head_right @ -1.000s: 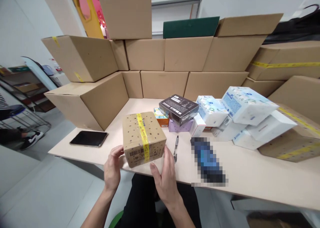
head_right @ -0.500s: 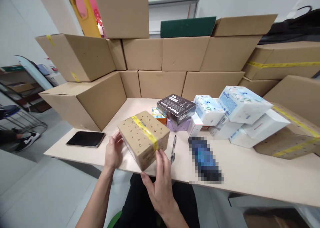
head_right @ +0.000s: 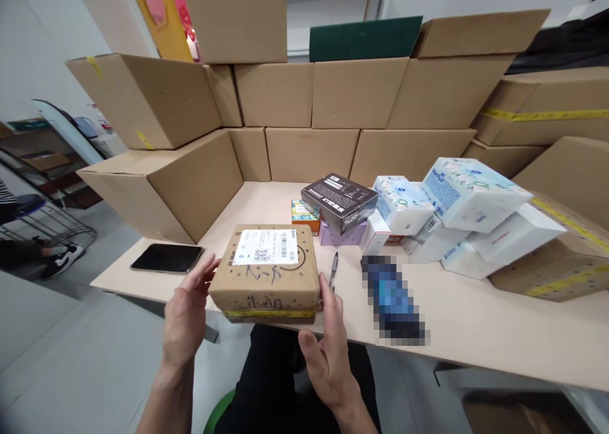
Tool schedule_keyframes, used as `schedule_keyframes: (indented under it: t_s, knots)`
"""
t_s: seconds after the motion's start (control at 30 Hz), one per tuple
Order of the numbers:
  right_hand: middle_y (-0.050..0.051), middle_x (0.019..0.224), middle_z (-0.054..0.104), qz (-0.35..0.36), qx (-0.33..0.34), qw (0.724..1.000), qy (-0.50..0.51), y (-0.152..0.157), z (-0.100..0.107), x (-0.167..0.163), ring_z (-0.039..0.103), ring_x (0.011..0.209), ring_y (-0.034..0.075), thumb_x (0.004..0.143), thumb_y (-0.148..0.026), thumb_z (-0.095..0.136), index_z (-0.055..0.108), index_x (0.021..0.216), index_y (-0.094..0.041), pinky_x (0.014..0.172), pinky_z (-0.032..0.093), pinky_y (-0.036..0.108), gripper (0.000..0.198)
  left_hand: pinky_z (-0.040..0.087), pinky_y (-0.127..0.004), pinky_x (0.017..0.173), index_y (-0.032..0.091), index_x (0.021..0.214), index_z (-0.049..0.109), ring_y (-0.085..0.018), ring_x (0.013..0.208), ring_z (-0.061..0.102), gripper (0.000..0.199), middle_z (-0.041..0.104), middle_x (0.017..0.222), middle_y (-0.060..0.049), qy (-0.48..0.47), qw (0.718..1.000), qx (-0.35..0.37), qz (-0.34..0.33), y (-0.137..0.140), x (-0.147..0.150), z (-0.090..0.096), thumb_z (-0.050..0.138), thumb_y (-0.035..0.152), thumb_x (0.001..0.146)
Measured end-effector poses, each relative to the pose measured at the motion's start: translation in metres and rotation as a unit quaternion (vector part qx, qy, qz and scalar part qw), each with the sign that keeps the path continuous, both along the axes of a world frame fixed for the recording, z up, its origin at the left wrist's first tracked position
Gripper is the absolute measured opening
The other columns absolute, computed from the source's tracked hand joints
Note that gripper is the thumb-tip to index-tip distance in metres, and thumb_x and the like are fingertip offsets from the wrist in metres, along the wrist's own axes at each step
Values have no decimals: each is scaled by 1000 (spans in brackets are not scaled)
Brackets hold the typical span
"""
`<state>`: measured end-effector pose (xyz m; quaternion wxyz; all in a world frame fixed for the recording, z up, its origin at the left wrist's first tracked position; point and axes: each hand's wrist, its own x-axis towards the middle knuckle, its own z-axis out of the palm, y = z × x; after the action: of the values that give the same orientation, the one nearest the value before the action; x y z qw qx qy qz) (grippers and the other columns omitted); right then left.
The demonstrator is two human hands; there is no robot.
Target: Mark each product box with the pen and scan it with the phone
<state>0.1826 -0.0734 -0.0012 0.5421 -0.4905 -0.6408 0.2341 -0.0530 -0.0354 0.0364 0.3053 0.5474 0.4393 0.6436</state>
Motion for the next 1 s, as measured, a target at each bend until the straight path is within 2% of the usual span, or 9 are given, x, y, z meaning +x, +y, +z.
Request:
schedule_keyframes:
  t_s: [0.1, 0.3, 0.53, 1.0]
  knots:
    - [13, 153, 38, -6, -23, 1000, 13, 1, -8, 0, 38, 142, 32, 96, -57, 43, 23, 156, -25, 110, 42, 53, 71, 47, -37, 99, 27, 131, 63, -25, 124, 54, 44, 60, 138, -6, 56, 998, 3, 16, 3, 5, -6, 38, 47, 101]
    - [13, 142, 49, -43, -33, 998, -17, 3, -24, -2, 50, 129, 30, 94, -45, 54, 30, 151, -26, 100, 50, 51, 65, 48, -38, 102, 29, 133, 61, -26, 129, 52, 41, 59, 138, -5, 127, 990, 43, 44, 4, 8, -11, 43, 44, 100]
    - [14, 129, 56, -112, -5, 992, -52, 8, -39, -9, 55, 121, 28, 91, -37, 61, 45, 138, -23, 95, 53, 50, 52, 46, -37, 106, 30, 133, 60, -24, 129, 53, 39, 59, 138, -4, 124, 990, 47, 53, 5, 10, -13, 44, 41, 100]
    - [13, 126, 58, -119, 20, 989, -81, 10, -40, -9, 57, 118, 28, 92, -35, 59, 43, 140, -24, 92, 55, 47, 52, 44, -41, 108, 26, 133, 60, -26, 130, 52, 43, 58, 138, -7, 127, 988, 44, 83, 5, 15, -20, 41, 45, 100]
